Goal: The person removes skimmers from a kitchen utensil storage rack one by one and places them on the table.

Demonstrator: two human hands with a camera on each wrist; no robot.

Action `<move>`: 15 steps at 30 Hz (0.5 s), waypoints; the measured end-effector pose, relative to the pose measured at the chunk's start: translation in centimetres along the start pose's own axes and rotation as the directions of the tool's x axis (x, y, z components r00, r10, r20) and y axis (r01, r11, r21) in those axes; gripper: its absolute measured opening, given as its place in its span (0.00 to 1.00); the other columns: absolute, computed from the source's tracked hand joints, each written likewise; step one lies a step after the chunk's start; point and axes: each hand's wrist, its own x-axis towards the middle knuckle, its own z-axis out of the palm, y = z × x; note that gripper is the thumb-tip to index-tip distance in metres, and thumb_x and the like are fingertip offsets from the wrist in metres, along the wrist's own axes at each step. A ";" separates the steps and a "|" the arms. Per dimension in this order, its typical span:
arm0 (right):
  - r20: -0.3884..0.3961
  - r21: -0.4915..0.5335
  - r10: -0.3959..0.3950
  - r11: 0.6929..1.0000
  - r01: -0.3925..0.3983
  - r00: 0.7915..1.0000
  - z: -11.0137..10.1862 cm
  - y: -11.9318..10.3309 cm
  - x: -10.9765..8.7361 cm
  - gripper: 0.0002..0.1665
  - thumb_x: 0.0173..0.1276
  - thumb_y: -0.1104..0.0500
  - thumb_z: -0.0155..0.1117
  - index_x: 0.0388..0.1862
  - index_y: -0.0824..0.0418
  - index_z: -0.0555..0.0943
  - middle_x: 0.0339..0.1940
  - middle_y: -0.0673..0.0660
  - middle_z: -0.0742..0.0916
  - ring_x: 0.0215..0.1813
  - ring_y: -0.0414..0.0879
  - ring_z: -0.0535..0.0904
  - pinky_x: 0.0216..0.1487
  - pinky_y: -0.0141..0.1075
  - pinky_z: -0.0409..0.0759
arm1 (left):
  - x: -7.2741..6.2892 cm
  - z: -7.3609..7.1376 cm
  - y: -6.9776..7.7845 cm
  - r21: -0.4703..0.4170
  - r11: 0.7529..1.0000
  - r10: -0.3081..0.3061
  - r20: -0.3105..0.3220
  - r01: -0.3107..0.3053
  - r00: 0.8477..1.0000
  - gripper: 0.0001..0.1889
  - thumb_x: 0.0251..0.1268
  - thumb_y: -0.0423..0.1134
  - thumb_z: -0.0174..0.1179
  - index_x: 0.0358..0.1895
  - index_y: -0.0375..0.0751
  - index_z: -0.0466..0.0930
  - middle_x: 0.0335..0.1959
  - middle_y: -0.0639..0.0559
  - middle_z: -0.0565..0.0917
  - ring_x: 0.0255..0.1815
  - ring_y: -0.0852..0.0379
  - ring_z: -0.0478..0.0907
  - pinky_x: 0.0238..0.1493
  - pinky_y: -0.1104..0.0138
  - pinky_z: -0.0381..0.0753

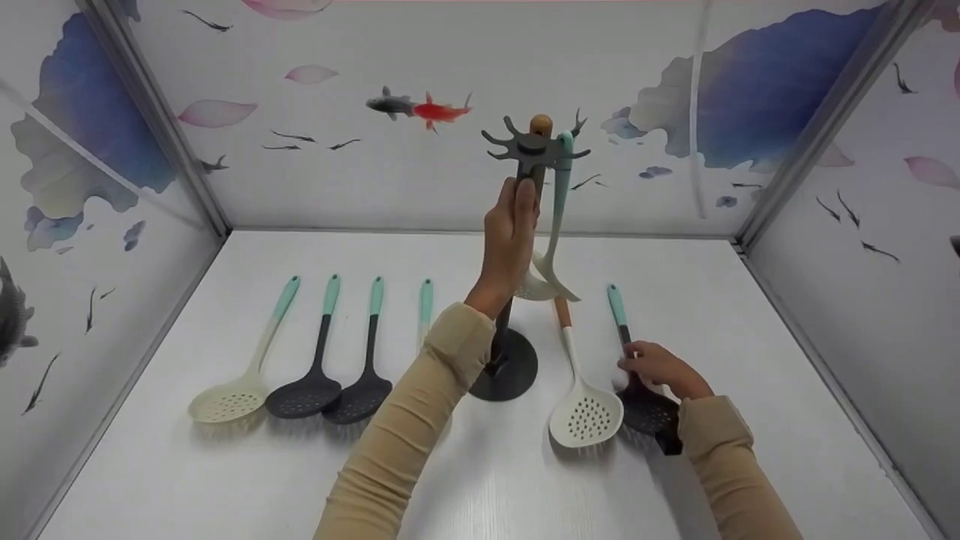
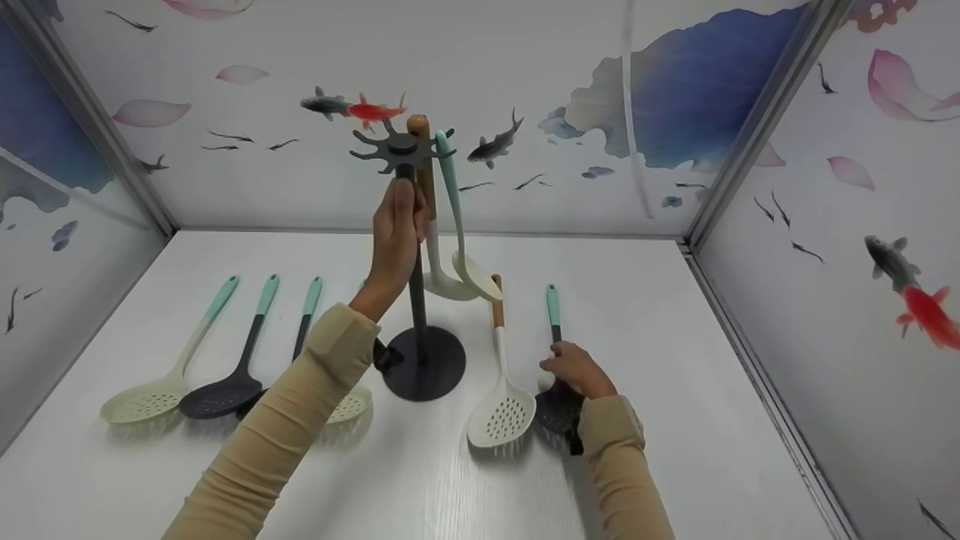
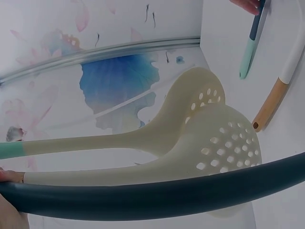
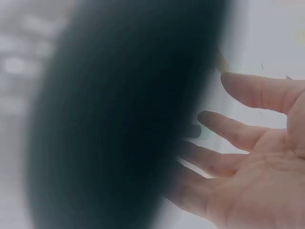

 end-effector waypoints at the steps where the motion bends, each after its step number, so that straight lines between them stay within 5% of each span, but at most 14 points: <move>1: 0.011 -0.010 -0.002 1.000 0.003 1.000 -0.1 -0.4 -0.2 0.36 0.70 0.53 0.50 0.69 0.73 0.56 0.68 0.75 0.61 0.67 0.66 0.60 0.62 0.57 0.65 | 0.0 0.0 0.0 0.001 1.000 -0.001 -0.001 0.001 1.000 0.36 0.62 0.71 0.33 0.33 0.36 0.64 0.19 0.57 0.62 0.21 0.62 0.58 0.24 0.72 0.58; 4: 0.012 -0.013 -0.038 0.999 0.038 0.999 -0.5 -1.9 -0.7 0.40 0.71 0.50 0.49 0.72 0.70 0.50 0.72 0.74 0.53 0.72 0.69 0.46 0.68 0.60 0.53 | 0.0 0.1 -0.1 -0.006 1.000 -0.003 -0.006 0.003 1.000 0.36 0.61 0.72 0.33 0.33 0.36 0.63 0.19 0.56 0.62 0.20 0.62 0.58 0.24 0.72 0.58; 9: -0.103 0.046 -0.201 0.977 0.206 0.974 -1.0 -5.6 -1.8 0.39 0.73 0.51 0.47 0.74 0.64 0.44 0.73 0.72 0.54 0.72 0.66 0.51 0.66 0.59 0.58 | 0.0 0.2 -0.2 -0.005 1.000 0.007 -0.021 -0.007 1.000 0.35 0.62 0.71 0.33 0.32 0.37 0.63 0.19 0.56 0.62 0.20 0.61 0.57 0.24 0.71 0.58; 11: -0.176 0.078 -0.284 0.950 0.301 0.943 -1.0 -7.4 -2.3 0.38 0.74 0.52 0.46 0.74 0.62 0.44 0.72 0.71 0.57 0.72 0.65 0.54 0.66 0.58 0.60 | 0.0 0.2 -0.1 0.005 1.000 0.009 -0.027 -0.009 1.000 0.35 0.62 0.71 0.33 0.33 0.37 0.64 0.19 0.57 0.62 0.20 0.62 0.58 0.23 0.72 0.58; 15: -0.302 0.126 -0.445 0.858 0.498 0.843 -0.6 -11.0 -3.1 0.35 0.75 0.55 0.46 0.74 0.63 0.47 0.72 0.68 0.61 0.72 0.61 0.57 0.68 0.55 0.59 | 0.0 0.4 -0.1 0.030 0.999 0.014 -0.038 -0.013 0.999 0.36 0.62 0.71 0.33 0.34 0.35 0.65 0.19 0.57 0.62 0.20 0.62 0.59 0.23 0.72 0.59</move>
